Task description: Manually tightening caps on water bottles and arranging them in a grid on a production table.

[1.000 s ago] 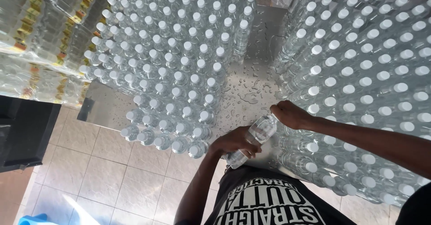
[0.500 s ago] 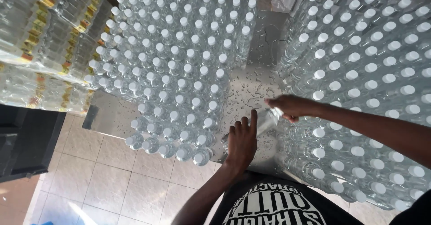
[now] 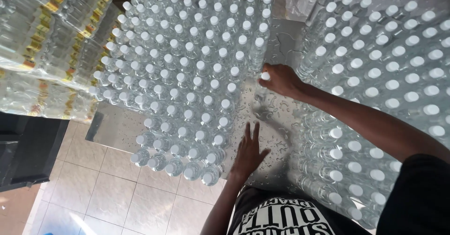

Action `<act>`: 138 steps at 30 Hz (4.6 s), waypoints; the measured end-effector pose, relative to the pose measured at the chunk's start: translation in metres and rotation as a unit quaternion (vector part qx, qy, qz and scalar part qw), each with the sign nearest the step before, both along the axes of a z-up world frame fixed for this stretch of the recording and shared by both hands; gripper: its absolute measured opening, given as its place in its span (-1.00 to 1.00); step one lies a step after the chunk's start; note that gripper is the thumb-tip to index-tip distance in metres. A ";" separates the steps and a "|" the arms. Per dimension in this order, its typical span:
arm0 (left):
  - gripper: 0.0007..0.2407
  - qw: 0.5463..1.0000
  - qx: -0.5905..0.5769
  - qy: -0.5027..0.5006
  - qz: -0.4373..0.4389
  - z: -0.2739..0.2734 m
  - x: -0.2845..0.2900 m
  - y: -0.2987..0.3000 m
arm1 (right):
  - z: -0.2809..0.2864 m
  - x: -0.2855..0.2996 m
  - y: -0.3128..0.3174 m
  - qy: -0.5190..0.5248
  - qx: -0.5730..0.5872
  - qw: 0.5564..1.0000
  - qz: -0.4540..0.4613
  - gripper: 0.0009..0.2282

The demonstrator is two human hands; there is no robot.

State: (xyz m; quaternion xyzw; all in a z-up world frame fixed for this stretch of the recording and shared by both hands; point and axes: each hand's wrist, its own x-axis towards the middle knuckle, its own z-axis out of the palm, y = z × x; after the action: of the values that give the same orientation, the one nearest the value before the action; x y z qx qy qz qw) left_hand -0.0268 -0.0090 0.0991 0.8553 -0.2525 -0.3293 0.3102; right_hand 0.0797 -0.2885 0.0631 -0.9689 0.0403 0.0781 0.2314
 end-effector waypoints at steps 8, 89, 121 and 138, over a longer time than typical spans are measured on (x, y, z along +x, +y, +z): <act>-0.13 0.996 0.001 0.080 0.047 -0.053 -0.036 0.022 | -0.029 0.057 -0.009 -0.074 0.046 0.994 -0.072 -0.69; -0.39 0.881 -0.309 0.355 -0.045 -0.049 -0.011 -0.004 | 0.101 -0.195 -0.005 0.094 0.079 0.988 0.097 -0.62; -0.48 0.792 -0.312 0.426 -0.307 -0.072 0.018 0.014 | 0.027 -0.277 -0.001 0.101 0.115 0.977 0.146 -0.58; -0.27 0.416 -0.276 0.735 -0.459 -0.095 -0.019 -0.003 | 0.139 -0.209 0.066 -0.466 -0.131 0.762 0.430 -0.42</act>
State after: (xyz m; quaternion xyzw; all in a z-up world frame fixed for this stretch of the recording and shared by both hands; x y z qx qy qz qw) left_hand -0.0454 -0.0124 0.0039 -0.0876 -0.3602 -0.8385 0.3993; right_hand -0.1297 -0.2222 0.2026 -0.8223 -0.4839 -0.2975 0.0351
